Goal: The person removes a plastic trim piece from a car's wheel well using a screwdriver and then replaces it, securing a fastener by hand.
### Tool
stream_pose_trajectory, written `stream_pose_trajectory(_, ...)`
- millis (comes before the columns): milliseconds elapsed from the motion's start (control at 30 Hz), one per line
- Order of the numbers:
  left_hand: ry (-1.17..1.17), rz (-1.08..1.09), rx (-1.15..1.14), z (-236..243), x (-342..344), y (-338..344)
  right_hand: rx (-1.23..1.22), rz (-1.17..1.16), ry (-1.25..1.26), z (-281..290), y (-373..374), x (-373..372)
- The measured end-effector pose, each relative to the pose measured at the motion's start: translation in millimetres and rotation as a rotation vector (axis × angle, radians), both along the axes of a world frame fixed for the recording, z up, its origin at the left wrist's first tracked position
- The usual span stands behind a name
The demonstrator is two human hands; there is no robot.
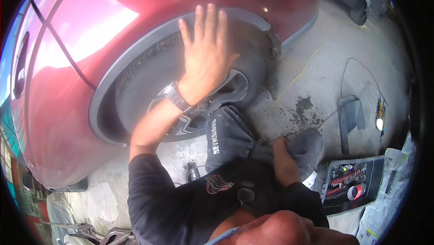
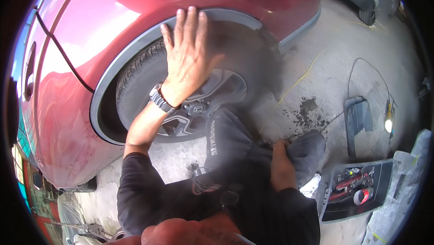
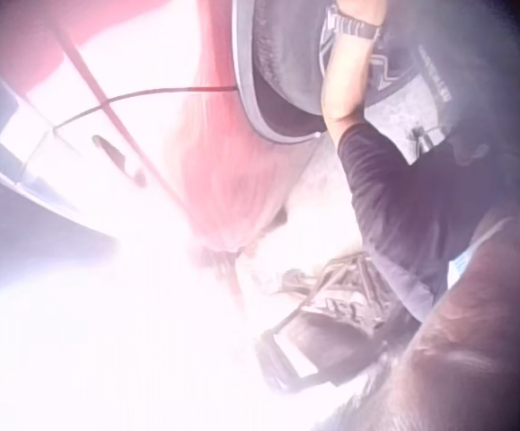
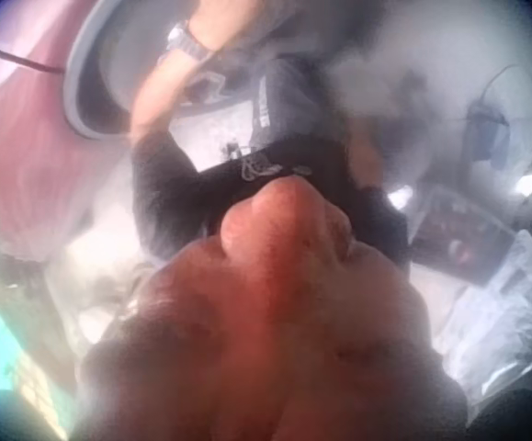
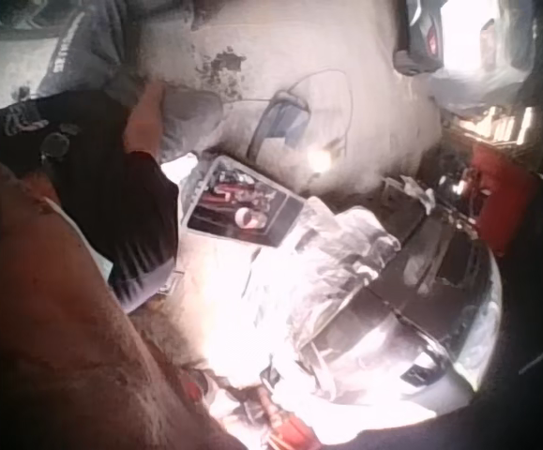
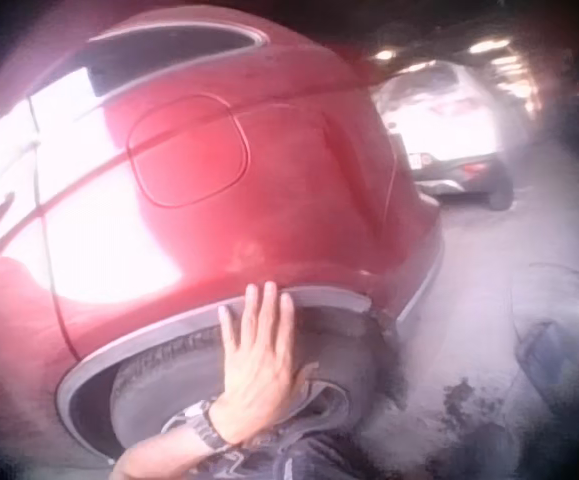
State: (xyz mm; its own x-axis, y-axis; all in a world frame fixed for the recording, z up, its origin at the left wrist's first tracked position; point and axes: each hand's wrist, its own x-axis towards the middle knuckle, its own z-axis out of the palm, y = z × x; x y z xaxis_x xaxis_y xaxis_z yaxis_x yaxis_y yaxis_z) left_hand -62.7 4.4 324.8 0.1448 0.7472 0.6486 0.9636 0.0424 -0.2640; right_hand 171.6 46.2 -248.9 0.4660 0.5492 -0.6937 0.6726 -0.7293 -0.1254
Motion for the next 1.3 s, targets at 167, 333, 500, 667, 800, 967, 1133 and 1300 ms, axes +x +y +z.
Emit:
stream_pose_trajectory(167, 0.158, 0.093, 0.014, -5, -6, 1, 0.525, -0.027, 0.277, 29, 40, -32)
stream_pose_trajectory(333, 0.241, 0.170, 0.123, -1, -4, 10, 1.752, 0.391, 0.702, 398, 77, -119)
stream_pose_trajectory(500, 0.296, 0.178, 0.271, 5, -3, 29, 2.056, 0.670, 0.458, 503, 86, -146)
stream_pose_trajectory(667, 0.225, 0.146, 0.262, 14, -5, 36, 1.914, 0.766, 0.358, 527, 87, -140)
stream_pose_trajectory(800, 0.167, 0.116, 0.247, 21, -3, 35, 1.959, 0.989, 0.345, 530, 91, -114)
stream_pose_trajectory(967, 0.058, -0.003, 0.272, 15, 7, 19, 1.886, 0.940, 0.413, 526, 73, -98)
stream_pose_trajectory(1133, 0.040, -0.046, 0.130, -1, 25, -12, 1.875, 0.967, 0.414, 499, 49, -72)
stream_pose_trajectory(1300, -0.006, -0.088, 0.174, -3, 28, -24, 1.919, 0.902, 0.323, 501, 32, -63)
